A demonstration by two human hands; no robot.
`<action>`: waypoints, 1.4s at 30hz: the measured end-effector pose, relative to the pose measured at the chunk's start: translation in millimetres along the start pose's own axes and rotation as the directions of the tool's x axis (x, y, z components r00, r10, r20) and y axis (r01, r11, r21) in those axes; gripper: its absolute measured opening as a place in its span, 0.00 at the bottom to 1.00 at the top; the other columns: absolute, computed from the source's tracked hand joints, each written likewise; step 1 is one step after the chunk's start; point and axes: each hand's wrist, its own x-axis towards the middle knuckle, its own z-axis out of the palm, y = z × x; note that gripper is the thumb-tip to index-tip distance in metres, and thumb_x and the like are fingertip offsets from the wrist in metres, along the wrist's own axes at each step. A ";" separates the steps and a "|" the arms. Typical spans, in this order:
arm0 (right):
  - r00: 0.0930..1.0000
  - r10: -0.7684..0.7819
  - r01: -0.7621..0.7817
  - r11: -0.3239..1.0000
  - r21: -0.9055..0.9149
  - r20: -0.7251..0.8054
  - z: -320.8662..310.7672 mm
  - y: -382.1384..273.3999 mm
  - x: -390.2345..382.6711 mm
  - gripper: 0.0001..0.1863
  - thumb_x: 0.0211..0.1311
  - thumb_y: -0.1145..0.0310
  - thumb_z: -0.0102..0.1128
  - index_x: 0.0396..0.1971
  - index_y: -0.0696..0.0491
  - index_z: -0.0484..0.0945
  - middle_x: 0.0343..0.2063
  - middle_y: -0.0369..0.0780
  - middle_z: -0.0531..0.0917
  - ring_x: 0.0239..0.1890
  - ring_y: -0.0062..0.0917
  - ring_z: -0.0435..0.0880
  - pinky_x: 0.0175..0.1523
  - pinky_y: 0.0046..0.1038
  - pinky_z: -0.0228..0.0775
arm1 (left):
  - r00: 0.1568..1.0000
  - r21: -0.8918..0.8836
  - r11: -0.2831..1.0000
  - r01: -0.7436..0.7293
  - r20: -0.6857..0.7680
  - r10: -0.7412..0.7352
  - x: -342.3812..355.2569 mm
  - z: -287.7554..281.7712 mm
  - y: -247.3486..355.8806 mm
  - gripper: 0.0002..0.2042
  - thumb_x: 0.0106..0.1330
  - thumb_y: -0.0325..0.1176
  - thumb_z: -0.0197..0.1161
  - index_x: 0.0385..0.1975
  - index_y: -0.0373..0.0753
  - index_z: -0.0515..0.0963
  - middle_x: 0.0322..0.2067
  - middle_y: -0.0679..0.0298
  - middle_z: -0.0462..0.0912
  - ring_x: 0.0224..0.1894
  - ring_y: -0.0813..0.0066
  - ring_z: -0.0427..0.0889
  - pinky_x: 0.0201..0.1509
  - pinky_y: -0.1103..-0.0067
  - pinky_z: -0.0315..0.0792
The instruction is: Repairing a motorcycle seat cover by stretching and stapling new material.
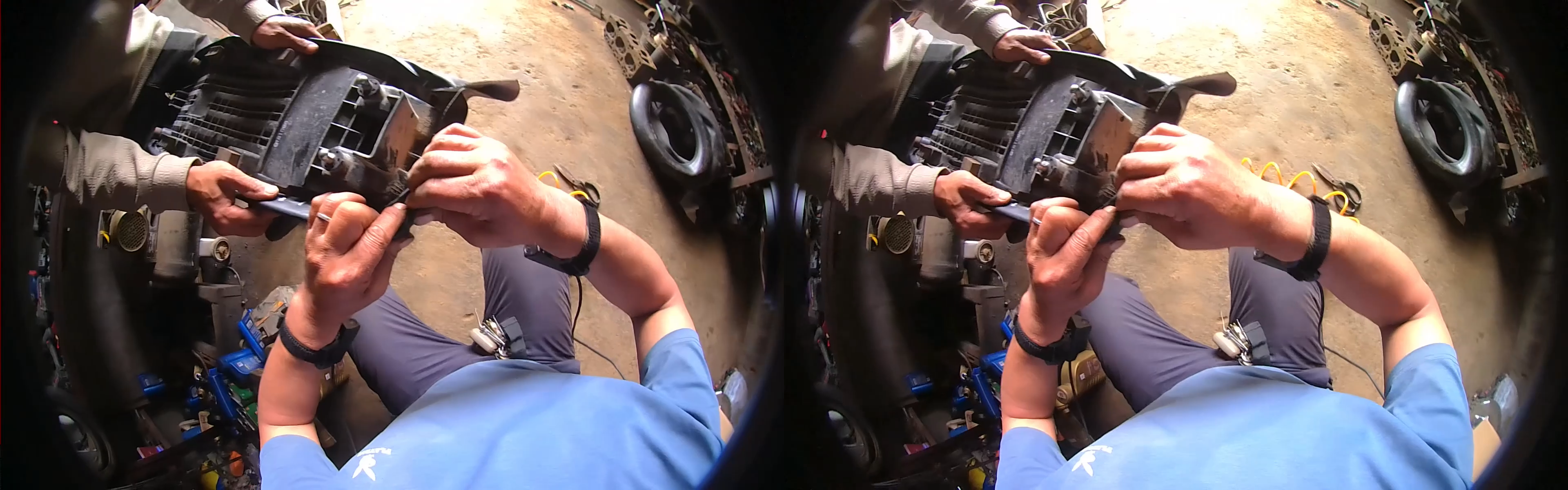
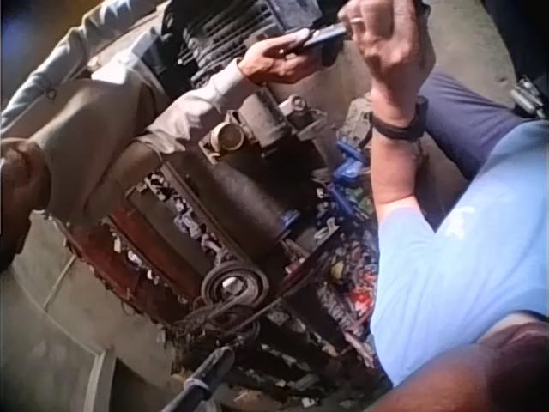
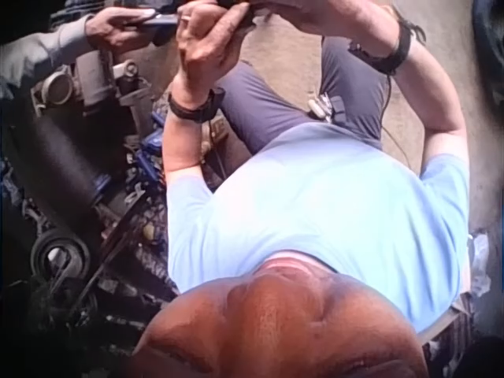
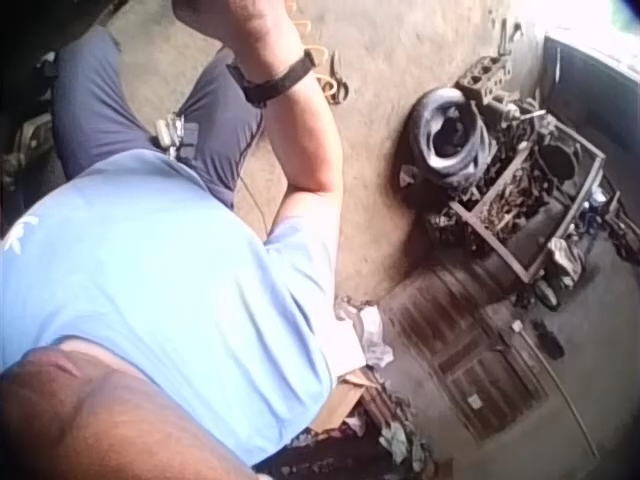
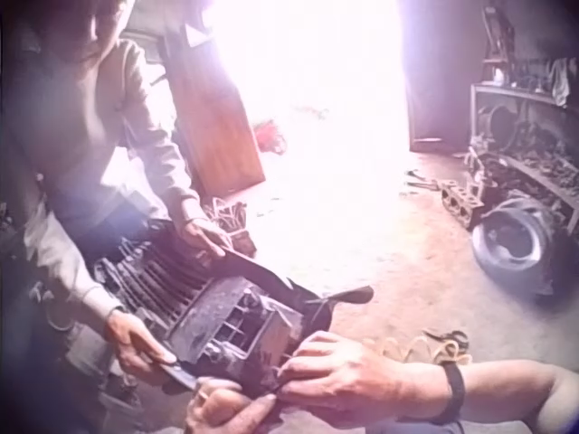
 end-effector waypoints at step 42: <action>0.965 0.215 -0.210 0.976 0.051 -0.148 20.3 -36.4 7.3 0.12 0.49 0.76 0.76 0.35 0.50 0.86 0.38 0.38 0.87 0.48 0.40 0.86 0.57 0.43 0.76 | 0.993 -0.058 0.992 0.116 -0.022 -0.117 8.3 -9.0 4.3 0.21 0.48 0.29 0.86 0.44 0.34 0.89 0.37 0.59 0.86 0.41 0.56 0.84 0.50 0.63 0.75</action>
